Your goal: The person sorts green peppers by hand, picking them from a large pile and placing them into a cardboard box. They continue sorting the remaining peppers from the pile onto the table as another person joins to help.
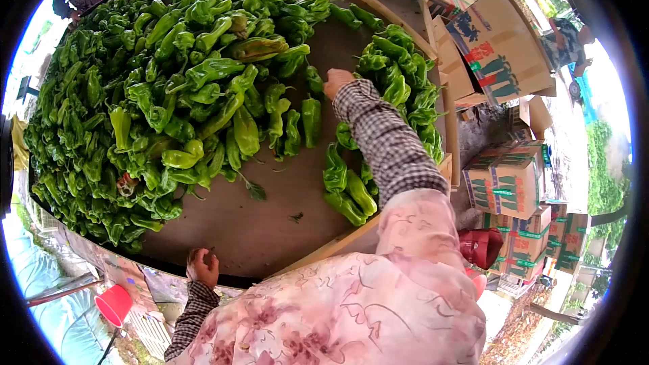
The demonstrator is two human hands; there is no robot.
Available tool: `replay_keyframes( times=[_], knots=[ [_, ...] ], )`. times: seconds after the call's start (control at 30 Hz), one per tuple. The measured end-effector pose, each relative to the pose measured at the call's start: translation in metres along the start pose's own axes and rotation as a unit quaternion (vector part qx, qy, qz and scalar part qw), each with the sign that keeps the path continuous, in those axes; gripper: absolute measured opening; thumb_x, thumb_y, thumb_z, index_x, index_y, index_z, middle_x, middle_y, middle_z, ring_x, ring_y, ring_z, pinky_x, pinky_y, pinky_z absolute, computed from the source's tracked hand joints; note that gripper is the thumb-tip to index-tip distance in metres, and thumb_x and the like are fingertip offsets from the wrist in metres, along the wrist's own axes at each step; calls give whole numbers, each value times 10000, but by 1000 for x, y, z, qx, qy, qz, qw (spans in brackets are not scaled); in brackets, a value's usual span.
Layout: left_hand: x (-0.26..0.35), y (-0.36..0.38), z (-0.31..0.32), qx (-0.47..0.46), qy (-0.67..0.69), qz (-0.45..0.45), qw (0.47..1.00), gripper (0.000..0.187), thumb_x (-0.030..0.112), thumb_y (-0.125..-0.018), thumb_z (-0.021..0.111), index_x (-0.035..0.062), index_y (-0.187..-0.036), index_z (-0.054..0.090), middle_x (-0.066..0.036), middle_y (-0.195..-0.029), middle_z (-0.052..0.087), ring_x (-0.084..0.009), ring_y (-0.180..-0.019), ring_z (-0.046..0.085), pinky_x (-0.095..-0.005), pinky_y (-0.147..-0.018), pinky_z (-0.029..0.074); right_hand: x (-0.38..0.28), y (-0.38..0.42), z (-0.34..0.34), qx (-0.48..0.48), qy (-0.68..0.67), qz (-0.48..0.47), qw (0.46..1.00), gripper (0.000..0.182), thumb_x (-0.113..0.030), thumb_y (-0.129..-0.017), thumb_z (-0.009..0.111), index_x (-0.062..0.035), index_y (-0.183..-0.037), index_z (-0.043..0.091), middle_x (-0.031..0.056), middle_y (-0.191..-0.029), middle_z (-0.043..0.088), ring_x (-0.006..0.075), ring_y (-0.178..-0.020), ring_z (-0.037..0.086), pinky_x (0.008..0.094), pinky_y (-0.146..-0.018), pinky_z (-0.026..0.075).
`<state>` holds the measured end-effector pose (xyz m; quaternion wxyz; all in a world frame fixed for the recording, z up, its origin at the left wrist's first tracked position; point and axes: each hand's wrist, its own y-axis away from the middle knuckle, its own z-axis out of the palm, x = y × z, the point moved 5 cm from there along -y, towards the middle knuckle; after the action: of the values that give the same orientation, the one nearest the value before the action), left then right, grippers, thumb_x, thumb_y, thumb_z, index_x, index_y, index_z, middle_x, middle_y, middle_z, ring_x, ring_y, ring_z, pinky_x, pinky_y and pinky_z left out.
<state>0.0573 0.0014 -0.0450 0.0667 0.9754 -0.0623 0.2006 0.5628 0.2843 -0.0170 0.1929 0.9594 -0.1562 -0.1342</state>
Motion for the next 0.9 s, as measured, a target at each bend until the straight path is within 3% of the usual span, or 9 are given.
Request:
replay_keyframes(
  times=[0.13,0.23,0.3,0.33,0.37,0.43,0.47,0.6,0.9],
  knots=[
    [-2,1,-1,8,9,0,1000,244,186,-725,643,54,-906,546,-137,-969,567,-332,-919,534,-431,-764,453,0,-35,39,-32,-63,46,996,297,-179,-903,505,31,-1113,521,196,-1118,533,311,-992,526,389,-846,455],
    [2,0,-3,11,0,-3,1000,244,188,-725,642,58,-908,545,-133,-958,565,-332,-909,535,-430,-756,454,3,-25,31,-101,-109,91,985,410,-275,-828,598,0,-1126,541,146,-994,610,232,-852,602,324,-784,477],
    [4,-2,-5,10,4,-5,1000,244,191,-726,642,61,-908,545,-129,-952,565,-330,-907,534,-429,-752,455,-9,15,5,-171,-317,105,927,317,-164,-849,580,-11,-1123,544,93,-960,618,157,-813,590,280,-739,484],
    [5,-2,-6,6,3,-4,1000,244,193,-726,641,64,-909,545,-125,-945,564,-328,-904,533,-429,-749,455,-7,11,3,-193,-175,-98,961,267,-76,-857,557,-25,-1119,555,66,-965,621,146,-814,585,280,-704,484],
    [6,-1,-5,5,6,-4,1000,244,193,-726,641,64,-909,545,-125,-945,564,-328,-904,533,-429,-749,455,-2,16,3,-193,-172,-96,961,267,-76,-857,557,-25,-1119,555,66,-965,621,146,-814,585,280,-704,484],
    [5,-1,-5,3,4,-8,1000,240,197,-728,637,70,-910,545,-118,-935,564,-325,-901,531,-428,-747,453,-14,56,-12,-219,-627,20,748,25,-25,-878,540,-9,-897,534,72,-813,536,186,-811,548,330,-646,448],
    [5,-1,-5,4,5,-6,1000,240,197,-728,637,70,-910,545,-118,-935,564,-325,-901,531,-428,-747,453,-11,64,-12,-244,-672,-8,699,123,8,-872,523,-12,-991,543,79,-920,587,180,-865,550,327,-684,445],
    [4,0,-5,20,12,26,999,243,196,-724,638,71,-912,548,-118,-938,569,-327,-901,529,-428,-761,444,-25,108,-21,-280,-686,-70,668,353,26,-828,524,-68,-1169,536,82,-1115,575,143,-913,536,290,-758,438],
    [1,1,-3,29,34,30,999,254,193,-710,641,71,-912,548,-117,-941,575,-336,-892,523,-432,-769,434,-38,154,-26,-223,-734,-111,632,387,3,-799,636,-88,-1161,535,44,-1028,614,144,-924,589,298,-740,477]
  ],
)
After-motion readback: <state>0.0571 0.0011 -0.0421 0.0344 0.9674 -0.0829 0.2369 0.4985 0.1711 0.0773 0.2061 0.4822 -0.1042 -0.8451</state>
